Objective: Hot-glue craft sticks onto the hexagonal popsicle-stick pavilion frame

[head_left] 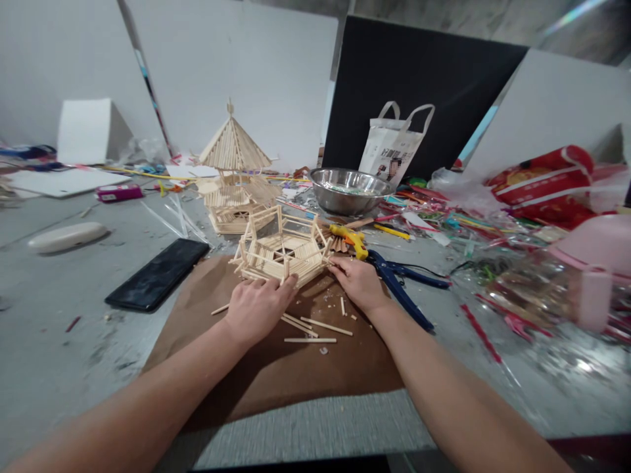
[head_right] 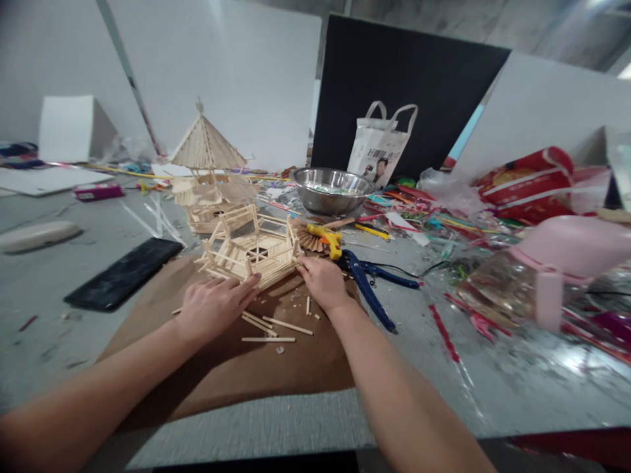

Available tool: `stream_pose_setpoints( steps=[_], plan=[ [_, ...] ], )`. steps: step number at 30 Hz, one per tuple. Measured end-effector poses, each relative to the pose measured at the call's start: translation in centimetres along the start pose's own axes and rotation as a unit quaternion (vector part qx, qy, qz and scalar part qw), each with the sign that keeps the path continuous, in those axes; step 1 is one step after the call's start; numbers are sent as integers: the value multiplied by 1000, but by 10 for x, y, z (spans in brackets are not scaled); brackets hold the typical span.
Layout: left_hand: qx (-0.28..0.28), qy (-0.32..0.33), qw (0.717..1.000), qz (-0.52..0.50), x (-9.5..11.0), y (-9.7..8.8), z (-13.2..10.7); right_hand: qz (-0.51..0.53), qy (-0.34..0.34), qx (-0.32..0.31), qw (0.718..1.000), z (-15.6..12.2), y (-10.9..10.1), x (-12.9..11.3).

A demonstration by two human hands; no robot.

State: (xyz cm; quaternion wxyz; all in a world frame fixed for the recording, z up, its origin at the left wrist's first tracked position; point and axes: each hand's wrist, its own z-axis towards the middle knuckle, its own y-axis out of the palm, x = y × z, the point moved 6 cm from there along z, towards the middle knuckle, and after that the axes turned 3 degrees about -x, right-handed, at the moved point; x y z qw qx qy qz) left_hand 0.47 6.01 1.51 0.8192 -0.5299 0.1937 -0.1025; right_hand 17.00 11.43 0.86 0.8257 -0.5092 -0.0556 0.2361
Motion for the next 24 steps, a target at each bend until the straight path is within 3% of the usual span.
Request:
stream_pose_setpoints(
  steps=[9,24],
  plan=[
    [22,22,999,6,0,3,-1,-8,-7,4,1000,-1,-2,-2],
    [4,17,1000,-12,0,4,0,3,-3,-2,1000,-2,-2,-2]
  ],
)
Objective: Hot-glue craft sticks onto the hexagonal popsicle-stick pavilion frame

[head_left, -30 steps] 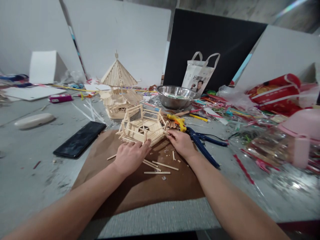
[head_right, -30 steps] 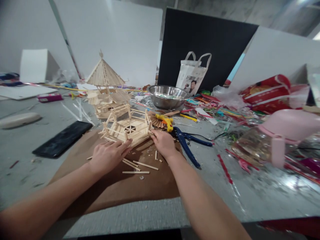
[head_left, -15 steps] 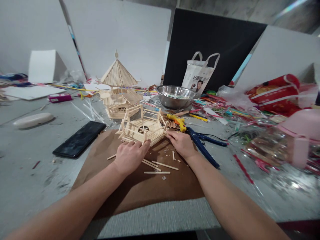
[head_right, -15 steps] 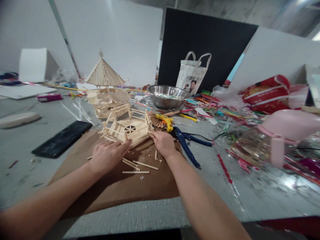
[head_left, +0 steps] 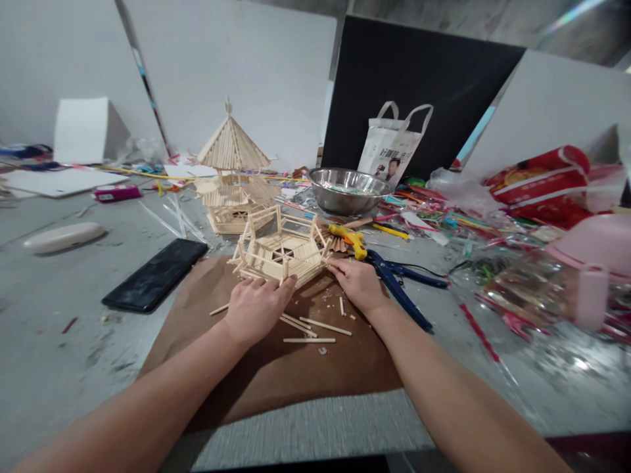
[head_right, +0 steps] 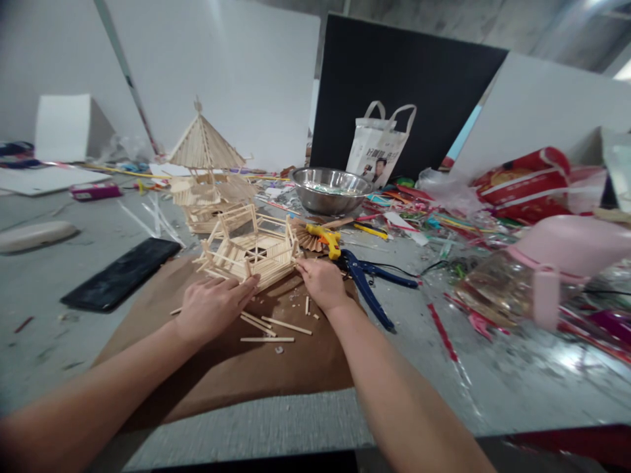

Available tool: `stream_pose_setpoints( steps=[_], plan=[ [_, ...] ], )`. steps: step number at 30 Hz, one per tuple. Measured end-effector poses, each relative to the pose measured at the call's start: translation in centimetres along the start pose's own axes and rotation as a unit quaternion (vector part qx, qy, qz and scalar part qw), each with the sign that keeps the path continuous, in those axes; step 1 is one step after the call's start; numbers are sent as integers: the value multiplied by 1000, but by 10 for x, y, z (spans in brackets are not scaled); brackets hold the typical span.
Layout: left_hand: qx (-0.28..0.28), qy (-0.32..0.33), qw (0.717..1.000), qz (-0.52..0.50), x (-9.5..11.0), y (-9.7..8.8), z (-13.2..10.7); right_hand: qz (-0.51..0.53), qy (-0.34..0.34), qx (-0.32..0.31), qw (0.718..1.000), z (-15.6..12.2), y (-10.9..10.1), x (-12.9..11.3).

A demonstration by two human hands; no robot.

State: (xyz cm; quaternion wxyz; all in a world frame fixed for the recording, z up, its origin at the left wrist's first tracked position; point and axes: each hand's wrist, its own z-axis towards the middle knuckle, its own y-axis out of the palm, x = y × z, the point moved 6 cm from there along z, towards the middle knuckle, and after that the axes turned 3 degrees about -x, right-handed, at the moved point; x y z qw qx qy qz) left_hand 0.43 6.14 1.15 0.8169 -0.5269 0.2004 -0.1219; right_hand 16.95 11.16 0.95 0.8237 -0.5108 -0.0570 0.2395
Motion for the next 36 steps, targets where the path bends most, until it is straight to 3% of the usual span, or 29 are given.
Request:
stream_pose_setpoints(
  steps=[36],
  plan=[
    [-5,3,1000,-3,1,0,1,0,3,-1,1000,-1,-2,-2]
  ],
)
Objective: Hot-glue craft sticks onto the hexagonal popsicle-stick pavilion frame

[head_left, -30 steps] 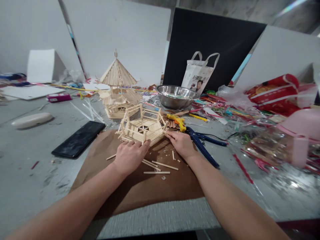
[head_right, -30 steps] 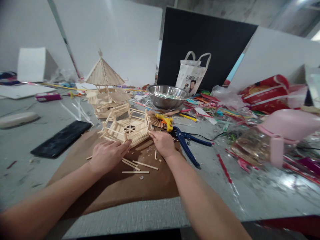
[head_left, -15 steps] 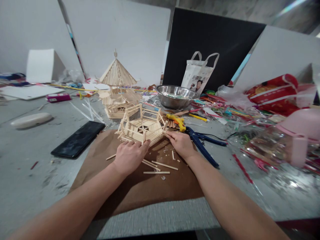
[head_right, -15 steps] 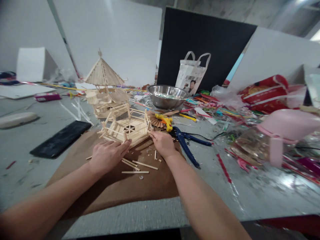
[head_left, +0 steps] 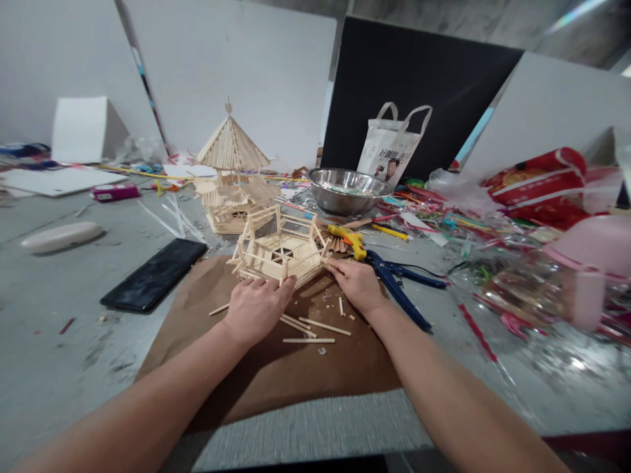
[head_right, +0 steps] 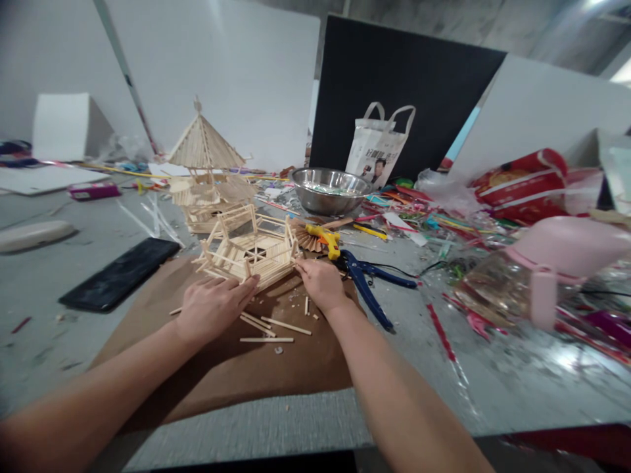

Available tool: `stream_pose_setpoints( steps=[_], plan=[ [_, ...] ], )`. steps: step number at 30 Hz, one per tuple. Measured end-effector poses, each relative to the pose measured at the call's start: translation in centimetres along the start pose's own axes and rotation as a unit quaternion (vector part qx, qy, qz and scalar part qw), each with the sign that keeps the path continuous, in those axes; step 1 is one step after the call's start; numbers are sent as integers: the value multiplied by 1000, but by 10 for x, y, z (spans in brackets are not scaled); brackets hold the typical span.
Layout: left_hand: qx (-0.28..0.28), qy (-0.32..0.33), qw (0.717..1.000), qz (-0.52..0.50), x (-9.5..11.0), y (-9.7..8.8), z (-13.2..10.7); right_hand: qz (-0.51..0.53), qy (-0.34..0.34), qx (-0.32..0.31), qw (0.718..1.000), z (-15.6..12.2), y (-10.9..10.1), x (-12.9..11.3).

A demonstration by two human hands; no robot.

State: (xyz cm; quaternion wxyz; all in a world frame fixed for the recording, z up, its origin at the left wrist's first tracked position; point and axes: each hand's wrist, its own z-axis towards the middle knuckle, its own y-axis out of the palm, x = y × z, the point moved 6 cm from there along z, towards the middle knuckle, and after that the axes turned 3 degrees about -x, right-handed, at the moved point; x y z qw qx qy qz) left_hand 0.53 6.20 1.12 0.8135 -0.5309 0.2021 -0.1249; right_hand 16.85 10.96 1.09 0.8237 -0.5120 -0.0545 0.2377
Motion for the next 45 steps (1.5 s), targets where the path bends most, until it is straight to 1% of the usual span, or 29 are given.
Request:
stream_pose_setpoints(
  steps=[5,13,20,25,29,33,40,42,45],
  plan=[
    [0,-5,1000,-21,-1,0,0,3,4,2,1000,0,0,0],
    [18,-17,1000,-2,-1,-3,0,5,8,3,1000,1,2,2],
    [3,-34,999,-13,-2,-4,0,3,29,-3,1000,1,0,1],
    [5,-28,1000,-5,-1,-5,0,5,17,0,1000,0,2,2],
    [20,-22,1000,9,-1,-4,0,5,8,10,1000,0,4,2],
    [36,-15,999,6,-1,-4,0,8,15,4,1000,0,4,3],
    [89,2,995,-36,-7,-18,-8,-3,39,-11,999,0,1,4],
    [102,-7,993,-56,-13,-22,-11,-8,43,-8,999,0,-2,3],
    [108,-41,990,-84,-23,-25,-14,-17,53,12,998,1,-10,3]
  ],
)
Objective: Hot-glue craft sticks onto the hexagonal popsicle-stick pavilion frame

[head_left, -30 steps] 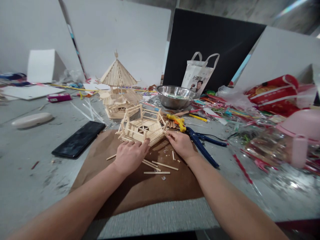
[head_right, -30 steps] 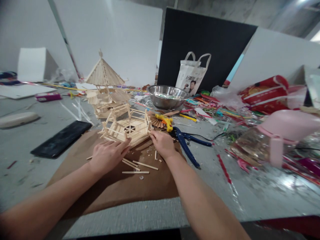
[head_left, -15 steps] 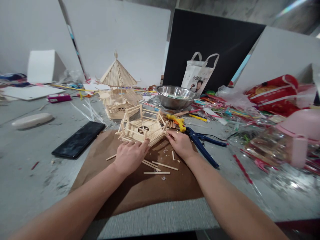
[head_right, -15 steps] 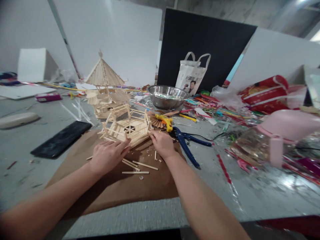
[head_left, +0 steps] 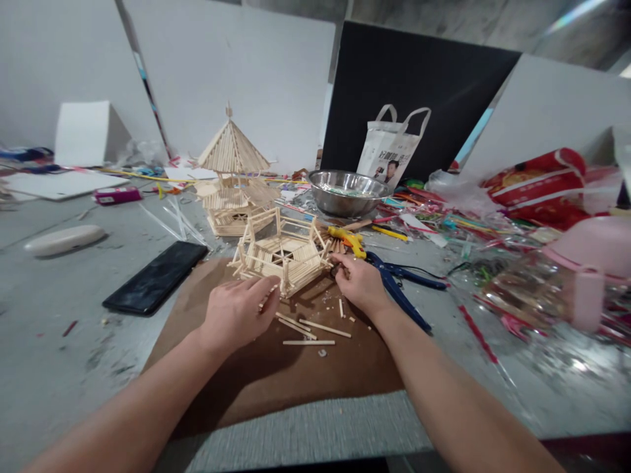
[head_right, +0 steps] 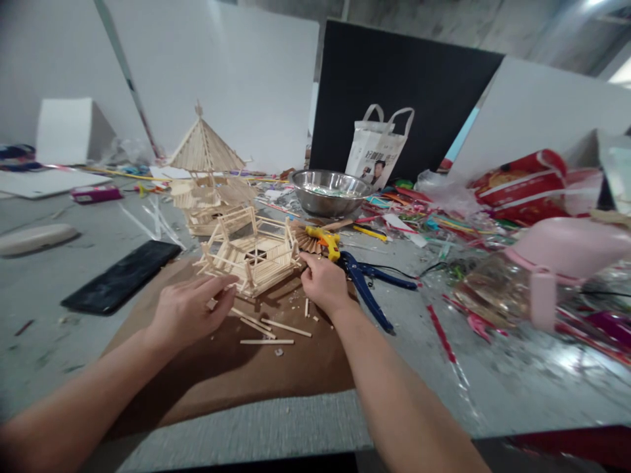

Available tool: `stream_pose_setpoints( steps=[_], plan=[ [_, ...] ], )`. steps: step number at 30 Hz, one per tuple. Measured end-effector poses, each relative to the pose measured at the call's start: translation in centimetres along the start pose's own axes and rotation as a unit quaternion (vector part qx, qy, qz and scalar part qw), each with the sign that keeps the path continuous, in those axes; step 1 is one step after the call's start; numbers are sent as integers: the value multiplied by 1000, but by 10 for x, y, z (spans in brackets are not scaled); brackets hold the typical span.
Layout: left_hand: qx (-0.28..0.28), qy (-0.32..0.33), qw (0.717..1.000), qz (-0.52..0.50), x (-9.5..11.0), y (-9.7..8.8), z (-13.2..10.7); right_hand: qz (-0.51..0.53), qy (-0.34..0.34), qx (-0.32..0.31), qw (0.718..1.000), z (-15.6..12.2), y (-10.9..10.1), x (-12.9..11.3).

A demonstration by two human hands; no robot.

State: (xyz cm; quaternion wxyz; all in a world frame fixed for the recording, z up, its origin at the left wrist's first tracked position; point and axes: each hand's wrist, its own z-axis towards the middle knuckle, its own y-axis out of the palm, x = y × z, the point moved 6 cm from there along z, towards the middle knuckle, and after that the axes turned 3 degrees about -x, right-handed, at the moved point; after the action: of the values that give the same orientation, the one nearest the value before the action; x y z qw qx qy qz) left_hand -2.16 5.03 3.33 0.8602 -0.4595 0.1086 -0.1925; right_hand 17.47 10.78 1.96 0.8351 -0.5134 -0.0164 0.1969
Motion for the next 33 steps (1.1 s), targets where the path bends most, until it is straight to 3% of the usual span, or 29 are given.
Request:
stream_pose_setpoints(
  steps=[3,7,10,13,18,22,27,33],
  plan=[
    [-19,-40,999,-9,-8,-1,2,-20,44,43,998,3,-16,13],
    [-65,-73,995,-4,-15,1,6,-80,175,66,979,4,-40,50],
    [-95,-88,992,0,-18,3,8,-118,273,-6,955,1,-43,81],
    [-125,-89,988,2,-19,6,8,-139,325,-92,931,-4,-35,101],
    [-203,-68,977,-17,-18,19,7,-137,354,-159,911,-10,-21,114],
    [-244,-47,968,-31,-16,29,5,-141,339,-148,918,-7,-16,107],
    [-261,-17,964,-47,-15,36,4,-124,291,-135,939,20,-2,91],
    [-258,-6,964,-63,-14,35,5,-77,292,-179,936,56,31,101]
  ],
)
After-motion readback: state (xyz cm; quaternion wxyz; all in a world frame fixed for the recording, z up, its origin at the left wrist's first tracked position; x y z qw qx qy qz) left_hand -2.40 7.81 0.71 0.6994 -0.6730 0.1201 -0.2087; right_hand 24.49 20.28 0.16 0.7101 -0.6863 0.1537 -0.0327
